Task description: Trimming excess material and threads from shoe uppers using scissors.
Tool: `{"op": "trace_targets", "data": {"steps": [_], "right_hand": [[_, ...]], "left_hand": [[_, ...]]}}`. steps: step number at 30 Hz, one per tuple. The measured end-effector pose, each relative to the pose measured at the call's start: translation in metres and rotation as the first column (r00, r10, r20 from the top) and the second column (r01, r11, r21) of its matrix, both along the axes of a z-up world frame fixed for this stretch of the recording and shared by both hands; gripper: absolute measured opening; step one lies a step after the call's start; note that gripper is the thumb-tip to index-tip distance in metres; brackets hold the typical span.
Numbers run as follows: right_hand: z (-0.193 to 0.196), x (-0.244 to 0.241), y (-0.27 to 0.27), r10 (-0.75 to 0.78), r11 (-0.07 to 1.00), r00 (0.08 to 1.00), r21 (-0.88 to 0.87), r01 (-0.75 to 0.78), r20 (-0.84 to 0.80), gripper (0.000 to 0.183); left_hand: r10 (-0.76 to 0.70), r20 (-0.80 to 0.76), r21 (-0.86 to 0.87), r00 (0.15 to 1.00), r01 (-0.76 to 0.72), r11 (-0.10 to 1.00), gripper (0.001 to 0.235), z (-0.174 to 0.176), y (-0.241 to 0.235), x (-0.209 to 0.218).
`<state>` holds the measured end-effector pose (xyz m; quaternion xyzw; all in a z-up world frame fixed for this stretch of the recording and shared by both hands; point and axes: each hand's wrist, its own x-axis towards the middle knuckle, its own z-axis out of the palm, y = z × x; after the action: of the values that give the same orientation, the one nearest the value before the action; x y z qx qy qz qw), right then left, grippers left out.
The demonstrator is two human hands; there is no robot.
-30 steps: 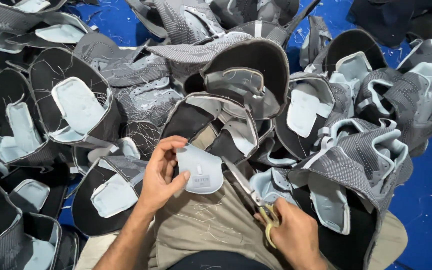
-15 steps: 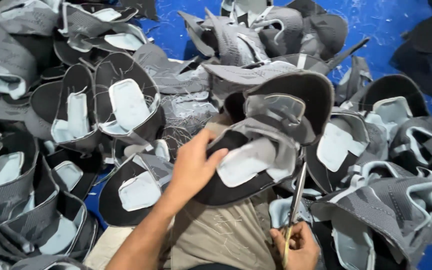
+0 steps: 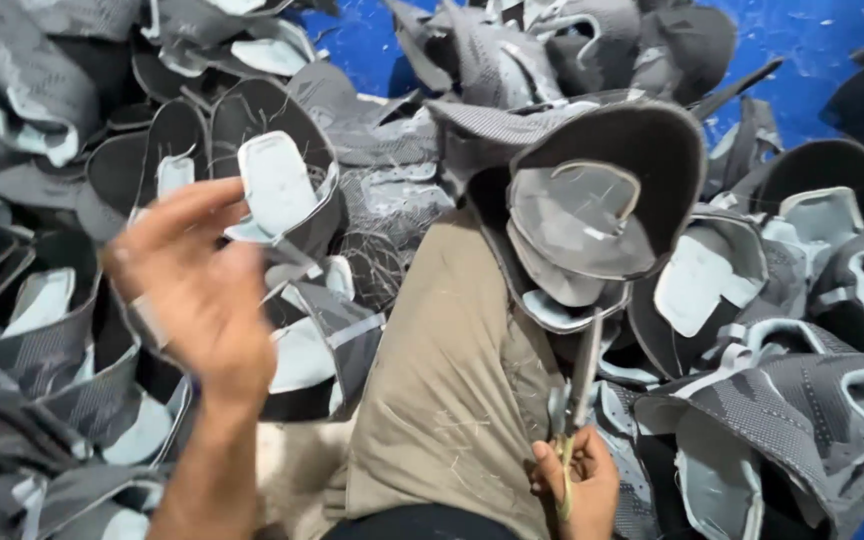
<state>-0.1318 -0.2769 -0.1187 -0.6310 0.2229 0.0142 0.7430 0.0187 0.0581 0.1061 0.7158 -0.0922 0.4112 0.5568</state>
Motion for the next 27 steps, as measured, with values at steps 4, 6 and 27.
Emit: {"op": "trace_targets", "data": {"steps": [4, 6, 27], "right_hand": [[0.002, 0.000, -0.005, -0.023, 0.999, 0.996, -0.043, 0.020, -0.082, 0.027], [0.023, 0.011, 0.001, -0.019, 0.998, 0.999, 0.059, 0.021, -0.043, 0.021], [0.043, 0.014, 0.009, -0.066, 0.993, 0.993, 0.088, 0.075, -0.096, 0.019]], "left_hand": [[0.258, -0.479, 0.445, 0.839, -0.021, 0.895, 0.032, -0.067, 0.067, 0.001], [0.594, -0.555, 0.801, 0.582, 0.183, 0.570, 0.023, -0.114, 0.103, -0.013], [0.054, -0.458, 0.301, 0.887, 0.097, 0.949, 0.017, -0.021, -0.004, -0.014]]}}
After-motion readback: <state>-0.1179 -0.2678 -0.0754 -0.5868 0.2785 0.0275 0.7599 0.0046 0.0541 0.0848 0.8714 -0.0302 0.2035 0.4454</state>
